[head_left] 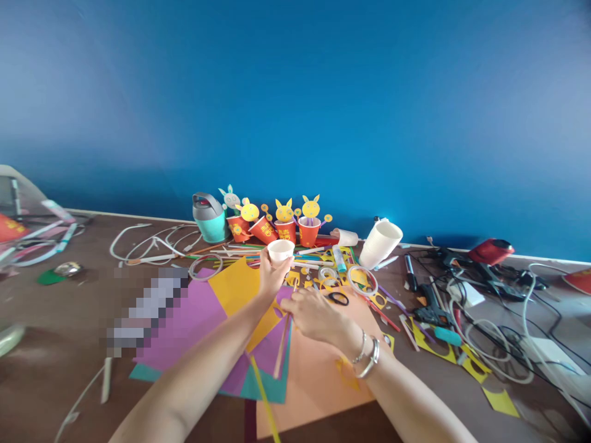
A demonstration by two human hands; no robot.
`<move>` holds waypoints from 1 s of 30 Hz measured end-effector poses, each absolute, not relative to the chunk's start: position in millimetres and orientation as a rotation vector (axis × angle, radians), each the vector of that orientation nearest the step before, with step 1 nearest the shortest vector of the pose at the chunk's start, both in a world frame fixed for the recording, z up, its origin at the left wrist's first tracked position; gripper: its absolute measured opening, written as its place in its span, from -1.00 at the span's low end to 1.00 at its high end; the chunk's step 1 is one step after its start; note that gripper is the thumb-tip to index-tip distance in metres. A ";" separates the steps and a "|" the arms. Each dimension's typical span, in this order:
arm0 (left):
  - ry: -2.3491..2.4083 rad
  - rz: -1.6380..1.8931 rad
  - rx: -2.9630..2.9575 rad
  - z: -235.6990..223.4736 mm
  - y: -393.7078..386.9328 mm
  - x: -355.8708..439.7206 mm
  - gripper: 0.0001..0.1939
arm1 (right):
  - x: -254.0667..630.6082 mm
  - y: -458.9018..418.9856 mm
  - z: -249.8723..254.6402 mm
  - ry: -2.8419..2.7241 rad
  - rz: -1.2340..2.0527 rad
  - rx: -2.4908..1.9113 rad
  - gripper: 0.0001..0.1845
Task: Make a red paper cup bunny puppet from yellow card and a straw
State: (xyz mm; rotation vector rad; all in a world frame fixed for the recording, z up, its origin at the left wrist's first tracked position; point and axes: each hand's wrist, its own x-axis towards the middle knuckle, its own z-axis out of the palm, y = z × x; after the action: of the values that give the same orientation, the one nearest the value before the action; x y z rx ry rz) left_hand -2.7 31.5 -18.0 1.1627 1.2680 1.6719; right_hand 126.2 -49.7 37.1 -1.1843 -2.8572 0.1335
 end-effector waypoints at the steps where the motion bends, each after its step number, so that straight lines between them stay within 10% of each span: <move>1: 1.271 1.678 1.152 -18.7 32.3 -3.1 -0.53 | 130.7 -47.0 42.0 -2.832 0.163 -1.187 -0.76; 10: 1.296 1.653 1.100 -24.1 34.9 -4.7 -0.52 | 175.1 -28.3 63.7 -2.277 0.829 -1.393 -0.77; 30: 1.213 1.648 1.197 -21.5 29.4 -4.3 -0.53 | 171.5 -32.0 69.6 -2.064 0.815 -1.369 -0.83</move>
State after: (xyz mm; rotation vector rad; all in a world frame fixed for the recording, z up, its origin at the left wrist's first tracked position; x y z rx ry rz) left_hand -4.3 29.4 -21.5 1.1965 1.2134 1.6479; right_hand 171.5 -32.0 69.6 -1.3686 -2.0642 0.8147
